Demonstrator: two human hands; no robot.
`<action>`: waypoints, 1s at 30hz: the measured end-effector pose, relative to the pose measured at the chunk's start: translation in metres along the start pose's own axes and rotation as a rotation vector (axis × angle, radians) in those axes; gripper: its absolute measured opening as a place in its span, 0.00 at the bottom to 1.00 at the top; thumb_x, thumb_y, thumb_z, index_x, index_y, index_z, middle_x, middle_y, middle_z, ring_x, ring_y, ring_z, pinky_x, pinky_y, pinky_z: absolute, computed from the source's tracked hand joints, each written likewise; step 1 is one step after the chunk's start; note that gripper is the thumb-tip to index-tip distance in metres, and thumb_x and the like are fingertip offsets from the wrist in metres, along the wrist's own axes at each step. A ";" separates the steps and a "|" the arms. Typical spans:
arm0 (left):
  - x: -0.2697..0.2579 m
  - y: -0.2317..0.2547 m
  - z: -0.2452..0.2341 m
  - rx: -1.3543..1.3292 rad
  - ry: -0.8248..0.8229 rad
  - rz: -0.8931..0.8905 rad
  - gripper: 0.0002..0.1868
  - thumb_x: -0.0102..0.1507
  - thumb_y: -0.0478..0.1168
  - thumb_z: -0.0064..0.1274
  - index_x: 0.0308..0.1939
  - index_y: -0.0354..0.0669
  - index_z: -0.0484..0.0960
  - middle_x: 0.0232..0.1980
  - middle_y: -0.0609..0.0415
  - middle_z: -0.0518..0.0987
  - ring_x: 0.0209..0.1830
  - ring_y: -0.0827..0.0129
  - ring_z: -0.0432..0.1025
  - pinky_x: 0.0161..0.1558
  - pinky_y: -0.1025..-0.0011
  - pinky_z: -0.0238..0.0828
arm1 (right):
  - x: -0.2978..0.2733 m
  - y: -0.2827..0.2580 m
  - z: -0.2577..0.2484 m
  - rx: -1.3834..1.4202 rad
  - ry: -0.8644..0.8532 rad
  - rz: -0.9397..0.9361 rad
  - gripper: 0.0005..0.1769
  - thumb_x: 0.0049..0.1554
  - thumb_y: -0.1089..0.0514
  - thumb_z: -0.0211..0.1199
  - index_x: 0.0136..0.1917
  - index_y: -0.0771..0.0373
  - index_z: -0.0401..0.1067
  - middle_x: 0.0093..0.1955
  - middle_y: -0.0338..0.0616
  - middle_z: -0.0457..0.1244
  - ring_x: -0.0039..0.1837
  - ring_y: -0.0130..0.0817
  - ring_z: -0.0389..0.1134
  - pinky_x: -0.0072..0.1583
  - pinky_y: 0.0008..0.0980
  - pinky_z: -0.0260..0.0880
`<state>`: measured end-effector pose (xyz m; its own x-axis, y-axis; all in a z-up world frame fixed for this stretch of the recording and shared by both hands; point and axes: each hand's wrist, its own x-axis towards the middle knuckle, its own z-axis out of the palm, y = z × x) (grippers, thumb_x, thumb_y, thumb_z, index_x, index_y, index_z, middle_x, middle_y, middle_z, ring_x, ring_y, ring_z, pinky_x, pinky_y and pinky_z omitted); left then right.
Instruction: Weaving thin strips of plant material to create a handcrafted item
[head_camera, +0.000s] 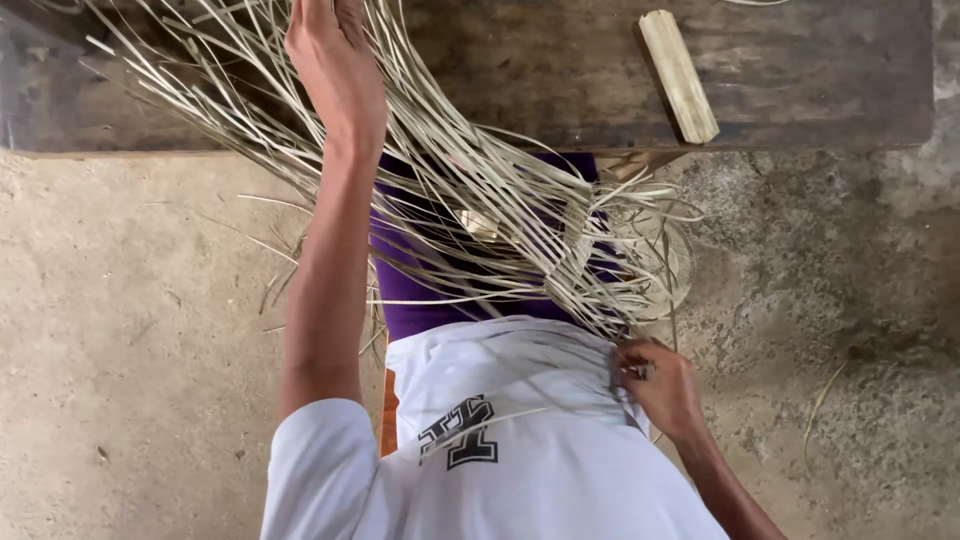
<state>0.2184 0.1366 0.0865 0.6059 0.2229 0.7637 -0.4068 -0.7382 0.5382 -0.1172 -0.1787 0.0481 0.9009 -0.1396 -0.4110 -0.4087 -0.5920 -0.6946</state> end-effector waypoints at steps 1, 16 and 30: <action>-0.002 -0.005 0.002 0.020 -0.005 -0.017 0.11 0.59 0.27 0.48 0.42 0.45 0.74 0.29 0.60 0.76 0.22 0.78 0.66 0.23 0.82 0.62 | -0.005 0.002 -0.004 0.037 -0.009 0.160 0.11 0.41 0.68 0.66 0.41 0.62 0.76 0.45 0.42 0.70 0.46 0.31 0.70 0.49 0.27 0.71; 0.000 -0.005 -0.001 0.002 -0.011 -0.009 0.16 0.52 0.18 0.36 0.19 0.43 0.61 0.17 0.62 0.53 0.18 0.76 0.42 0.23 0.79 0.46 | -0.079 0.300 -0.012 -0.460 -0.105 0.535 0.11 0.42 0.53 0.56 0.28 0.61 0.74 0.32 0.43 0.69 0.39 0.31 0.70 0.43 0.28 0.67; -0.102 0.161 -0.090 -0.165 -0.367 -0.079 0.28 0.64 0.41 0.50 0.56 0.29 0.52 0.39 0.41 0.65 0.34 0.50 0.65 0.42 0.61 0.65 | 0.036 0.001 -0.029 -0.004 0.448 -0.716 0.16 0.46 0.48 0.67 0.39 0.59 0.67 0.53 0.51 0.63 0.54 0.47 0.64 0.57 0.39 0.62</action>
<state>0.0294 0.0520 0.1275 0.8313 0.0114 0.5558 -0.4349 -0.6094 0.6630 -0.0809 -0.2074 0.0494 0.9154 -0.0304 0.4013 0.2832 -0.6598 -0.6961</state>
